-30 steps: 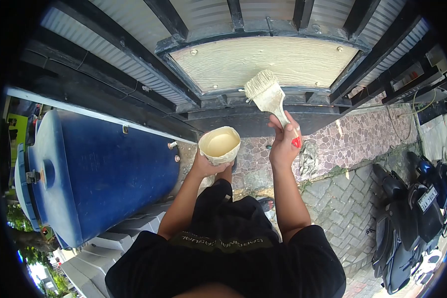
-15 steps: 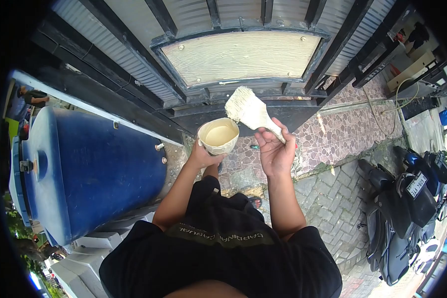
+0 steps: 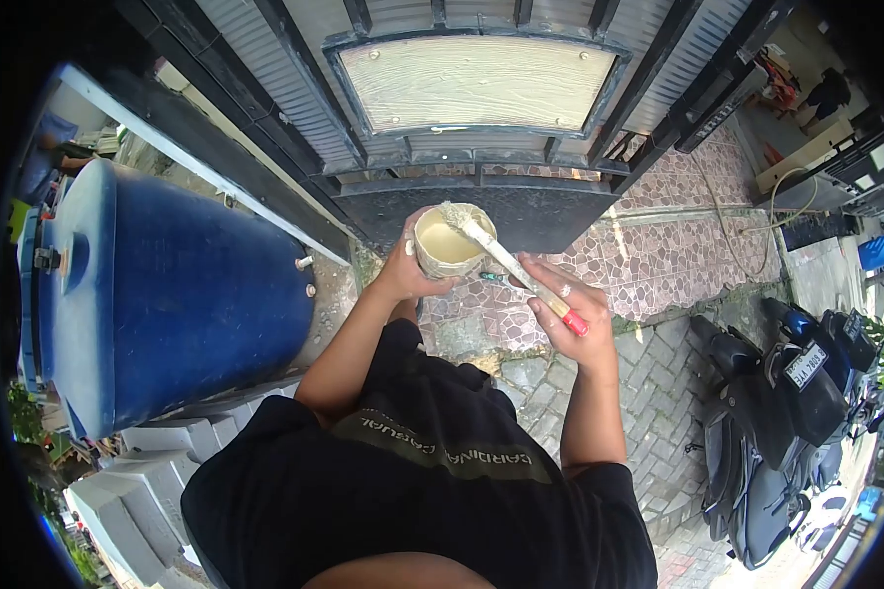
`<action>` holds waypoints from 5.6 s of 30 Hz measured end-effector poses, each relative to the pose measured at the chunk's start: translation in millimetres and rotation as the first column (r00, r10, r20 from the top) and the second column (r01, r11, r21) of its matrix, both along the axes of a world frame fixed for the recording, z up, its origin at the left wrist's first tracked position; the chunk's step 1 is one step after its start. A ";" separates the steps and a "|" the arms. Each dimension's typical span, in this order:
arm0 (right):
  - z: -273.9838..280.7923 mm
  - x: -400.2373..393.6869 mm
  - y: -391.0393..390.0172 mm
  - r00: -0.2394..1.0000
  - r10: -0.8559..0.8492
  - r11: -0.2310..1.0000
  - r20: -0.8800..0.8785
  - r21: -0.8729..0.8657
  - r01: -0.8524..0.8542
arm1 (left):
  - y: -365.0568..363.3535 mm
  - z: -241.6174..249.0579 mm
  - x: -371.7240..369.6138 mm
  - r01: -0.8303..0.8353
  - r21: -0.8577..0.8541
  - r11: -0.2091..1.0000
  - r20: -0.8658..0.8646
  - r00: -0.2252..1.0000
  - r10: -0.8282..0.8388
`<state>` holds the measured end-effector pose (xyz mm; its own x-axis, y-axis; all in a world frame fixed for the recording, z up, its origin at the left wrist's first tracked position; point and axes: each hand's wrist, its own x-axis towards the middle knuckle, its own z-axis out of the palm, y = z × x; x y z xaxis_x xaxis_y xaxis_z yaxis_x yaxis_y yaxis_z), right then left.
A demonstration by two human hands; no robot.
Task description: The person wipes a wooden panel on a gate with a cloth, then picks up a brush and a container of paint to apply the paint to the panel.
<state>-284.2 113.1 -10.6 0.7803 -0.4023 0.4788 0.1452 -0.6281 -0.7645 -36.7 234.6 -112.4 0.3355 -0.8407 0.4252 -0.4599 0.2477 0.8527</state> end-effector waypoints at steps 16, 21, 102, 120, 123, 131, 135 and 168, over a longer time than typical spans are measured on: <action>89.9 -8.2 22.7 0.938 0.058 0.821 -0.342 -0.518 -0.240 | 9.6 22.5 -19.0 0.298 -0.063 0.953 -0.099 0.948 -0.303; 91.5 -6.6 25.4 0.950 0.057 0.746 -0.307 -0.620 -0.245 | 17.3 36.5 -13.1 0.331 -0.077 0.940 -0.031 0.942 -0.334; -101.4 221.1 -58.6 0.943 -0.212 0.977 0.256 0.059 0.204 | 77.1 -18.8 82.3 -0.049 0.113 0.992 -0.335 0.938 0.084; -111.4 133.5 -113.5 0.769 -0.607 0.768 0.201 -0.102 0.632 | 63.6 -14.7 102.4 0.041 0.260 0.965 -0.298 0.954 0.040; -109.0 143.4 -112.3 0.669 -0.642 0.666 0.373 -0.160 0.728 | 64.1 -15.6 104.4 0.036 0.266 0.963 -0.261 0.965 0.036; -152.8 228.5 -58.3 0.722 -0.531 0.803 0.444 -0.008 0.596 | 55.0 1.3 93.8 0.059 0.235 0.970 -0.183 0.983 -0.015; -132.5 246.1 -28.5 0.817 -0.330 0.923 0.472 -0.019 0.383 | 58.0 9.0 89.2 0.057 0.227 0.972 -0.218 0.976 -0.006; -119.7 199.6 -68.9 0.821 -0.421 0.906 0.386 0.136 0.400 | 52.6 22.7 76.8 0.061 0.146 0.987 -0.040 0.998 -0.056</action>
<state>-84.6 44.2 -130.3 0.2848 -0.6722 0.6834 0.1789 -0.6631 -0.7269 40.1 287.3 -89.7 0.2964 -0.9119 0.2840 -0.4172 0.1438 0.8973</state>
